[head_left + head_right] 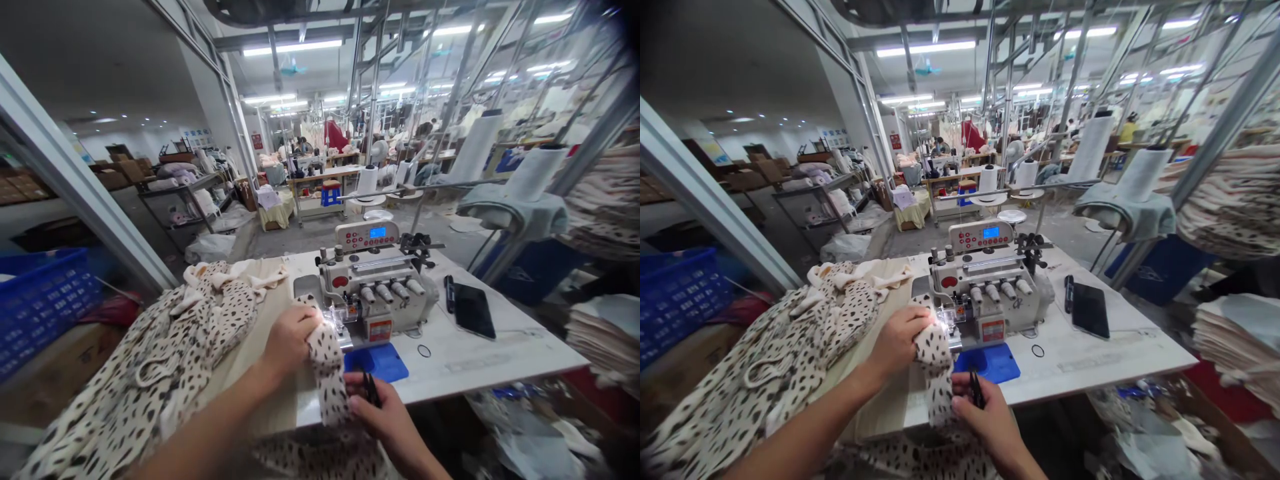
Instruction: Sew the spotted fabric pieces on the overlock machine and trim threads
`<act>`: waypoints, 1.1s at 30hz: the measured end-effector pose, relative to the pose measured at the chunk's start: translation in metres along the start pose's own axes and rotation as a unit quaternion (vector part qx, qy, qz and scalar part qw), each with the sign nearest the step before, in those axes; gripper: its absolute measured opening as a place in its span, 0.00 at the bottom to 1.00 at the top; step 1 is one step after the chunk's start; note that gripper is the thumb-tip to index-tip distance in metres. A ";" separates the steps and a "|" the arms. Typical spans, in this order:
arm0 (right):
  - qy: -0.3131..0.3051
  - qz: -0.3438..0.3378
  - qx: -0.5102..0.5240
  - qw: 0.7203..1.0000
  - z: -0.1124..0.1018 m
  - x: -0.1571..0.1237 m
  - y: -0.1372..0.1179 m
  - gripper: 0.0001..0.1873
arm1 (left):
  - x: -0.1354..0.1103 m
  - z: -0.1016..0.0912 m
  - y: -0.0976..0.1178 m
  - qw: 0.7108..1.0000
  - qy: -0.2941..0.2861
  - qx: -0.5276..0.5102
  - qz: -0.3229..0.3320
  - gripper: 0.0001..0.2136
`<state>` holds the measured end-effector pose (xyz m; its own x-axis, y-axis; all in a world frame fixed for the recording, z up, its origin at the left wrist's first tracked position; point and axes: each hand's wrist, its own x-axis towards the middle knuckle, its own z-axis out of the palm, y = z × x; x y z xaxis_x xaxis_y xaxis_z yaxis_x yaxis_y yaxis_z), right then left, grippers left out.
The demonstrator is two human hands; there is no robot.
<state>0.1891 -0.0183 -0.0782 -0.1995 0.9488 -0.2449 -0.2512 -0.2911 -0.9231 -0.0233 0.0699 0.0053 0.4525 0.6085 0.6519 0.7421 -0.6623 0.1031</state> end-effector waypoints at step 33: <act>-0.013 -0.161 -0.004 0.987 0.011 0.049 0.007 0.23 | -0.027 0.008 0.043 0.996 -0.059 -0.062 0.023 0.20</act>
<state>0.1670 0.0252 -0.0930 -0.1345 0.9886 0.0682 -0.2970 0.0254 -0.9545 0.0005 0.0288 -0.0141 0.5451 0.6179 0.5667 0.6556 -0.7354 0.1714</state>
